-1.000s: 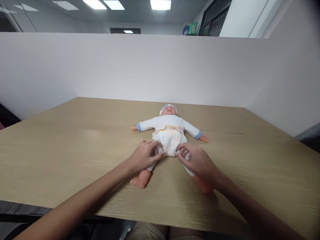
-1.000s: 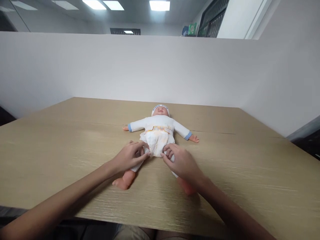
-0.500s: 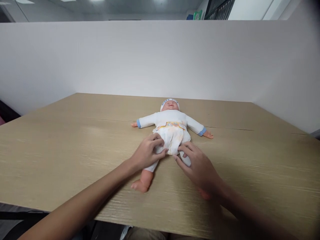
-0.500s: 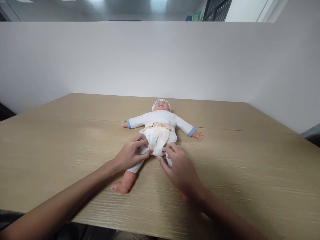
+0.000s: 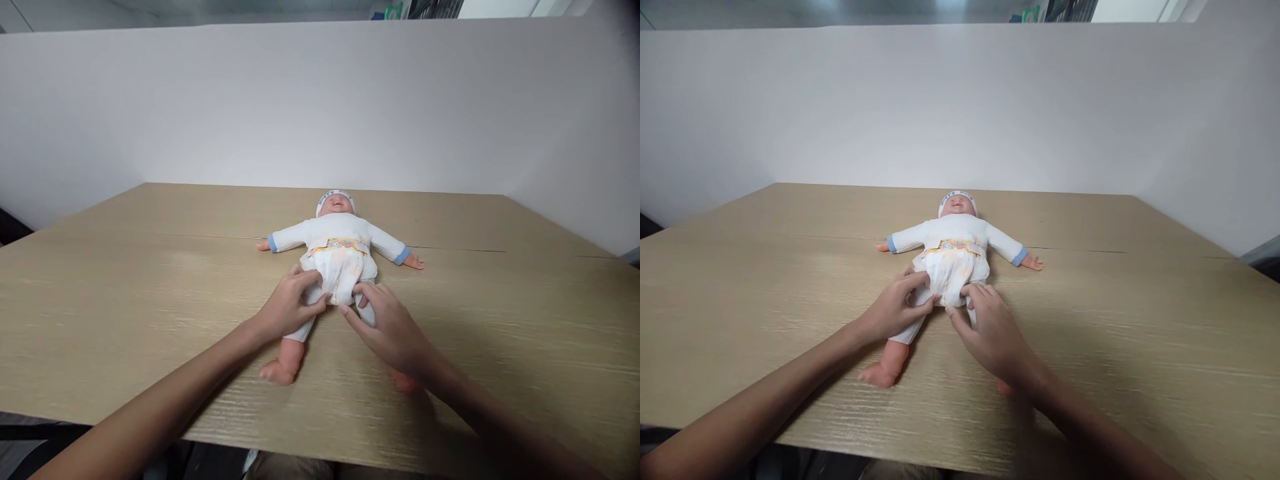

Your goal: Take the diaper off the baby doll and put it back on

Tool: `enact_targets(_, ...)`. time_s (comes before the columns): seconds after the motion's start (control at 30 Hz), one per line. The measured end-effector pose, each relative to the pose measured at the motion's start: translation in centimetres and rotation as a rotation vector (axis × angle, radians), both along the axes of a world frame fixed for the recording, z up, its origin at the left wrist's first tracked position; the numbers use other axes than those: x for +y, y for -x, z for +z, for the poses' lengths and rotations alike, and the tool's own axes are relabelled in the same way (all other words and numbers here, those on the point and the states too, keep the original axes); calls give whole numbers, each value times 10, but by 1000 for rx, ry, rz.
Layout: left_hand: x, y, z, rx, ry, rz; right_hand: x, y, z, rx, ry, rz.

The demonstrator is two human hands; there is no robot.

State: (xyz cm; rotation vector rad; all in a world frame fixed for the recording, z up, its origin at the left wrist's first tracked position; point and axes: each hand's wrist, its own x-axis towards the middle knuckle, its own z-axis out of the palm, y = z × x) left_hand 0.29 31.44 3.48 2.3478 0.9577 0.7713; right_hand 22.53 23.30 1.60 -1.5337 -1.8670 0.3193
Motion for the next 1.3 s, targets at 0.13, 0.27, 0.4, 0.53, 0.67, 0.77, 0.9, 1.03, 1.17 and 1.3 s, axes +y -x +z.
enact_targets(0.13,4,3,-6,-82,76,43,6,-4,5,192,92,-79)
enact_targets(0.27,7,7,-18,-244,197,31,9,-12,7,305,85,-131)
enact_targets(0.4,6,8,-21,-377,356,83,9,-24,10,202,56,-164)
enact_targets(0.53,1,9,-5,-236,401,86,8,-25,12,90,39,-129)
enact_targets(0.67,3,10,8,-190,543,-17,12,-19,6,197,116,-55)
enact_targets(0.77,10,11,7,-356,729,-63,19,-23,-5,447,309,27)
enact_targets(0.9,16,13,0,-452,876,-74,24,-30,-13,549,348,34)
enact_targets(1.03,14,12,-5,-431,766,-3,17,-28,-4,300,100,-83)
enact_targets(1.17,8,15,-7,-346,406,153,11,-22,2,108,-180,-96)
enact_targets(1.3,7,27,-6,-266,146,174,15,-31,-11,146,-214,-84)
